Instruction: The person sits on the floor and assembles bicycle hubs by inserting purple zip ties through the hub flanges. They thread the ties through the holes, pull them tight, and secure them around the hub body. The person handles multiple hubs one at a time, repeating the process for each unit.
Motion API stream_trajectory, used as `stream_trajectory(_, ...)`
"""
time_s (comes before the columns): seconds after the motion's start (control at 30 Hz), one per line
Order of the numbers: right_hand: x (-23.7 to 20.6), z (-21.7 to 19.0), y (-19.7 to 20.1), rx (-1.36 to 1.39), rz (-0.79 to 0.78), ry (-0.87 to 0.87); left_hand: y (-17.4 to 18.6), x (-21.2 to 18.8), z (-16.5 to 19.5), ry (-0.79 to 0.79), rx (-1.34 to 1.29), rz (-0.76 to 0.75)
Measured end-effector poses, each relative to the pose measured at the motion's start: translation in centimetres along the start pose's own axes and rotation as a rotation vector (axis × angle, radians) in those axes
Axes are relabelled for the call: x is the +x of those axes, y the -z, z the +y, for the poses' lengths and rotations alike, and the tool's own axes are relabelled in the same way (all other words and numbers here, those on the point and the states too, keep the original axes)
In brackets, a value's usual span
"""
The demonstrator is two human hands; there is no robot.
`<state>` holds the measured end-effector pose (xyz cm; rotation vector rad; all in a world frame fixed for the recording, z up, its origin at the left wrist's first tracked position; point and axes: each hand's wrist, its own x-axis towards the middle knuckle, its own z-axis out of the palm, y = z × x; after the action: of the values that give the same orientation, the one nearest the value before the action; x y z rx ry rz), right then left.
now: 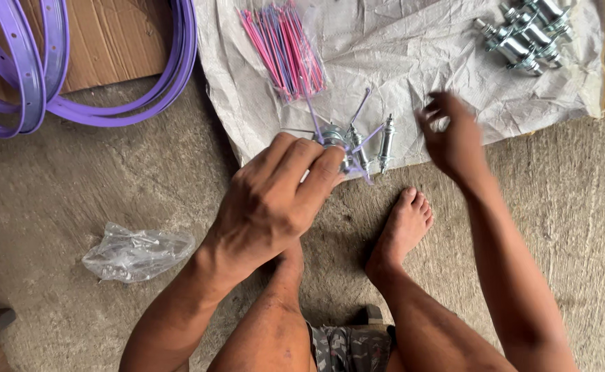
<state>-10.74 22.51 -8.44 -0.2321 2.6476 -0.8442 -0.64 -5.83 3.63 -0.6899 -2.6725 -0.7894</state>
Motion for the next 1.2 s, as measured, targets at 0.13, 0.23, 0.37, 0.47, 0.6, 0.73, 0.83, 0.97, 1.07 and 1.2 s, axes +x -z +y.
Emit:
stream_trajectory(0.13,1.5,2.0,-5.6,-0.408,-0.119,-0.018,1.1,0.2,-0.2,0.007,0.032,-0.038)
stream_trajectory(0.23,1.3,1.7,-6.8,-0.302,-0.103,-0.006,0.8,0.3,-0.7,-0.006,0.037,-0.06)
stream_trajectory(0.37,1.3,1.7,-5.9,-0.291,0.004,0.049,0.4,0.0,-0.8,-0.013,0.025,-0.105)
stream_trajectory(0.47,2.0,0.6,-5.1,-0.303,0.029,0.156,0.4,-0.3,-0.3,-0.025,-0.002,-0.088)
stream_trajectory(0.6,4.8,-1.8,-5.8,-0.414,0.037,0.512,1.0,-0.8,0.0,-0.023,-0.013,-0.096)
stream_trajectory(0.73,6.4,-2.4,-6.5,-0.665,-0.141,0.517,1.8,-1.1,-0.3,-0.005,-0.023,-0.109)
stream_trajectory(0.83,6.3,-1.7,-6.7,-0.754,-0.174,0.585,2.0,-1.1,-0.8,0.013,-0.044,-0.109)
stream_trajectory(0.97,5.3,0.1,-5.6,-0.726,-0.238,0.592,2.1,-1.2,-1.7,0.027,-0.037,-0.094)
stream_trajectory(1.07,3.9,1.1,-3.5,-0.495,-0.347,0.241,2.3,-1.6,-2.3,0.048,-0.039,-0.108)
stream_trajectory(1.2,1.2,0.9,-0.9,0.1,-0.19,0.166,2.1,-2.4,-3.1,0.026,0.007,-0.052)
